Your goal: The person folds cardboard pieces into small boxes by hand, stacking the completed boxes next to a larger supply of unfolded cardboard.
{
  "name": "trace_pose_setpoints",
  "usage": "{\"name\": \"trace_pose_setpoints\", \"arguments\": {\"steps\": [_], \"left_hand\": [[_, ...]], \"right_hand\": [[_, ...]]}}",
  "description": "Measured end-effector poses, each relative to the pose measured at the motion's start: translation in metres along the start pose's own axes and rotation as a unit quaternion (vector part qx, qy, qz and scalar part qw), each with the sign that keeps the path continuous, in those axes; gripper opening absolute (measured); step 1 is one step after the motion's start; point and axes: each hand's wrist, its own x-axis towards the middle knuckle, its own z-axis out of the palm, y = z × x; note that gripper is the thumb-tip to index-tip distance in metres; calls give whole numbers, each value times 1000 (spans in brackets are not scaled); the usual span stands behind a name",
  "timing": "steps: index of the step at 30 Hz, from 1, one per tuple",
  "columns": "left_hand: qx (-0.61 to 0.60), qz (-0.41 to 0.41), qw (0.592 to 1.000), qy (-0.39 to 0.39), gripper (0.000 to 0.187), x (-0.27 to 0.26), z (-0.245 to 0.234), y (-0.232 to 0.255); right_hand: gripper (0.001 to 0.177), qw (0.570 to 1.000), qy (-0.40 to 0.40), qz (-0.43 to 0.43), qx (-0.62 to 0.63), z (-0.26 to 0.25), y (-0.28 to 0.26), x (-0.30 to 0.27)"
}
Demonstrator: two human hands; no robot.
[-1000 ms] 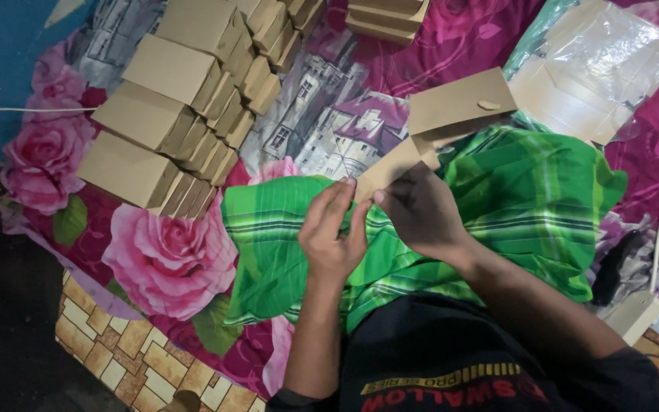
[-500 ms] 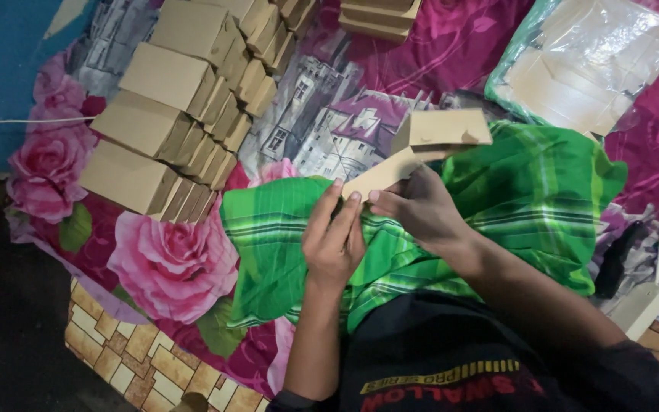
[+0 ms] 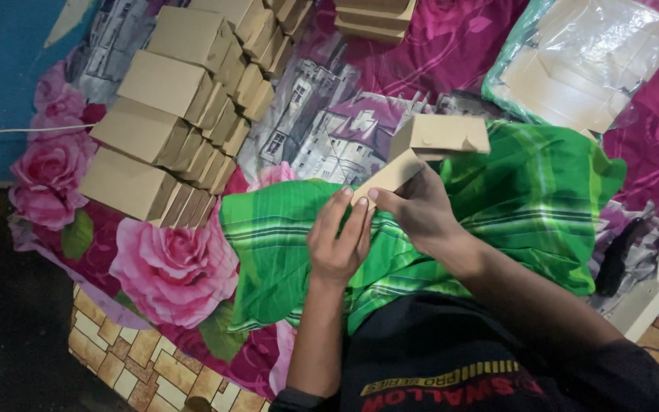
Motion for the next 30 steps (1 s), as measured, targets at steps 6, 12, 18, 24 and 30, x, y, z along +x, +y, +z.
{"name": "trace_pose_setpoints", "arguments": {"steps": [6,12,18,24,30], "left_hand": [[10,-98,995,7,8,-25,4,-11],[59,-233,971,19,3,-30,-13,-68],[59,-374,926,7,7,-55,1,-125],[103,-562,821,8,11,-96,76,-191],[94,-592,799,-48,21,-173,158,-218]], "right_hand": [[23,995,-52,53,-61,19,-7,-2],[9,894,-10,-262,-362,-82,0,19],[78,933,-37,-55,-354,-140,18,81],[83,990,-20,97,-95,-132,67,130],[119,993,-87,-60,-52,-71,83,157]]}}
